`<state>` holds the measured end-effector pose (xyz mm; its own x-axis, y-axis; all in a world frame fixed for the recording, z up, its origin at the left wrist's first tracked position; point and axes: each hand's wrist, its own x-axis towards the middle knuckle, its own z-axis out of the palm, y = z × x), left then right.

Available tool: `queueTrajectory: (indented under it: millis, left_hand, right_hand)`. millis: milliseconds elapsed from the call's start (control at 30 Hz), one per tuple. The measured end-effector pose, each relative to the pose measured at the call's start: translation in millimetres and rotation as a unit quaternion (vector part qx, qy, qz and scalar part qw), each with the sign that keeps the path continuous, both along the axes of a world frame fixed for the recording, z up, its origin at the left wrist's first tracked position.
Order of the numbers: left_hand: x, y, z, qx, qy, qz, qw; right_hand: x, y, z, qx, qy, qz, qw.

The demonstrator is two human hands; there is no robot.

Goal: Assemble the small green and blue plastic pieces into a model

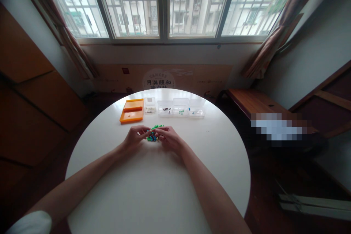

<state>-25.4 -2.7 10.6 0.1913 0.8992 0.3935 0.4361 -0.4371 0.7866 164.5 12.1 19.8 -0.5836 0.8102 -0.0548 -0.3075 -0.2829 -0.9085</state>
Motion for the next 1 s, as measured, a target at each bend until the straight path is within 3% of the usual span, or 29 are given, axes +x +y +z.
queueTrajectory:
  millis: [1000]
  left_hand:
    - [-1.1,0.7,-0.8,-0.006,-0.013,0.001,1.000]
  right_hand:
    - [0.7,-0.9,1.7,-0.007,0.008,0.001,1.000]
